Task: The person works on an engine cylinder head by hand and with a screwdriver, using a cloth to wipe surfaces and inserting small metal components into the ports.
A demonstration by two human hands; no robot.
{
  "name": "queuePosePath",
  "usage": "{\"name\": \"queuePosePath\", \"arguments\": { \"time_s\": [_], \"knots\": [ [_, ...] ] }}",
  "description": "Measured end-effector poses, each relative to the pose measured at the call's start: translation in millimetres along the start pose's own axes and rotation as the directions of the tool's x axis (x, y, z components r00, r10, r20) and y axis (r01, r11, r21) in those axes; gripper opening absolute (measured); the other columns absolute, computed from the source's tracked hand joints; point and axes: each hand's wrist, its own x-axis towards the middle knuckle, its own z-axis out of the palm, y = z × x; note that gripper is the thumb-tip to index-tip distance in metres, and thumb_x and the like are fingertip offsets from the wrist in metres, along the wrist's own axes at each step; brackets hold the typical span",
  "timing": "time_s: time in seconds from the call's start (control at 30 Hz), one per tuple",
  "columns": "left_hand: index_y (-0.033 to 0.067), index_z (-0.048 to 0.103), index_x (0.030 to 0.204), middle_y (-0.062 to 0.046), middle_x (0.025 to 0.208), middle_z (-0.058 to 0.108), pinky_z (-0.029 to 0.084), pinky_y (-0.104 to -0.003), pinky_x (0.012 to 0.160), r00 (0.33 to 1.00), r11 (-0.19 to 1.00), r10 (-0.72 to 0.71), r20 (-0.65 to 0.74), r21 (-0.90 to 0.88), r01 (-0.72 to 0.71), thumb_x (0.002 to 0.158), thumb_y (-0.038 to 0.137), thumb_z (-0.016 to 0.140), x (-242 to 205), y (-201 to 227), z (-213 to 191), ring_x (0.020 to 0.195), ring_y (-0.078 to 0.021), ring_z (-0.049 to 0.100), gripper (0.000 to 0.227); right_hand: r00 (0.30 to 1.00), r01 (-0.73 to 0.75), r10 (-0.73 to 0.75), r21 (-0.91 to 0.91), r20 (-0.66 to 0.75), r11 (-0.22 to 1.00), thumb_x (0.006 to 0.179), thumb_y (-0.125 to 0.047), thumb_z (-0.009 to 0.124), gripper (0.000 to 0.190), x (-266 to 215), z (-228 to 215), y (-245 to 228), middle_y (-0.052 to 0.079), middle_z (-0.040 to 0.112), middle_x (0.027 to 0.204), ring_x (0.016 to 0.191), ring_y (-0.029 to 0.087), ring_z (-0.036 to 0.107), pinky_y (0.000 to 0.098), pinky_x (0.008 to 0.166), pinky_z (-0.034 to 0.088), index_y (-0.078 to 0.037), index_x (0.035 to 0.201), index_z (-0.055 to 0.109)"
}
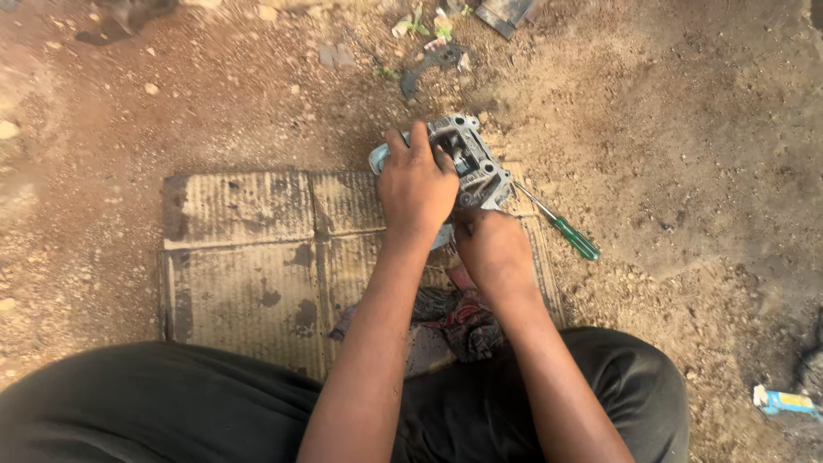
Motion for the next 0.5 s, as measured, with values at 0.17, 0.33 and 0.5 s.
{"name": "queuePosePath", "arguments": {
  "time_s": [0.17, 0.33, 0.5],
  "knots": [
    [0.0067, 0.054, 0.128, -0.028, 0.129, 0.053, 0.057, -0.052, 0.075, 1.000, 1.000, -0.018, 0.008, 0.006, 0.018, 0.089, 0.024, 0.066, 1, 3, -3, 0.097, -0.0447, 0.068, 0.044, 0.999, -0.048, 0.048, 0.055, 0.013, 0.997, 0.089, -0.025, 0.069, 0.020, -2, -2, -1, 0.019, 0.074, 0.089, 0.082, 0.038, 0.072, 0.0467, 0.079, 0.057, -0.018, 0.103, 0.081],
    [0.0067, 0.053, 0.131, -0.027, 0.123, 0.055, 0.056, -0.052, 0.075, 1.000, 1.000, -0.002, -0.007, -0.022, 0.002, 0.090, 0.025, 0.066, -2, 1, -3, 0.096, -0.0450, 0.068, 0.047, 1.000, -0.029, 0.029, -0.021, 0.007, 0.999, 0.088, -0.025, 0.069, 0.021, -8, -6, -5, 0.019, 0.074, 0.090, 0.083, 0.039, 0.071, 0.0486, 0.077, 0.056, -0.019, 0.105, 0.080],
    [0.0071, 0.053, 0.128, -0.029, 0.128, 0.054, 0.058, -0.052, 0.074, 1.000, 1.000, -0.002, -0.002, -0.011, 0.002, 0.092, 0.025, 0.066, 2, 1, -3, 0.094, -0.0447, 0.069, 0.043, 0.997, -0.071, 0.071, 0.003, 0.013, 0.997, 0.088, -0.027, 0.071, 0.020, 1, -7, -3, 0.018, 0.074, 0.090, 0.082, 0.038, 0.072, 0.0465, 0.076, 0.057, -0.020, 0.104, 0.081]
  ]
}}
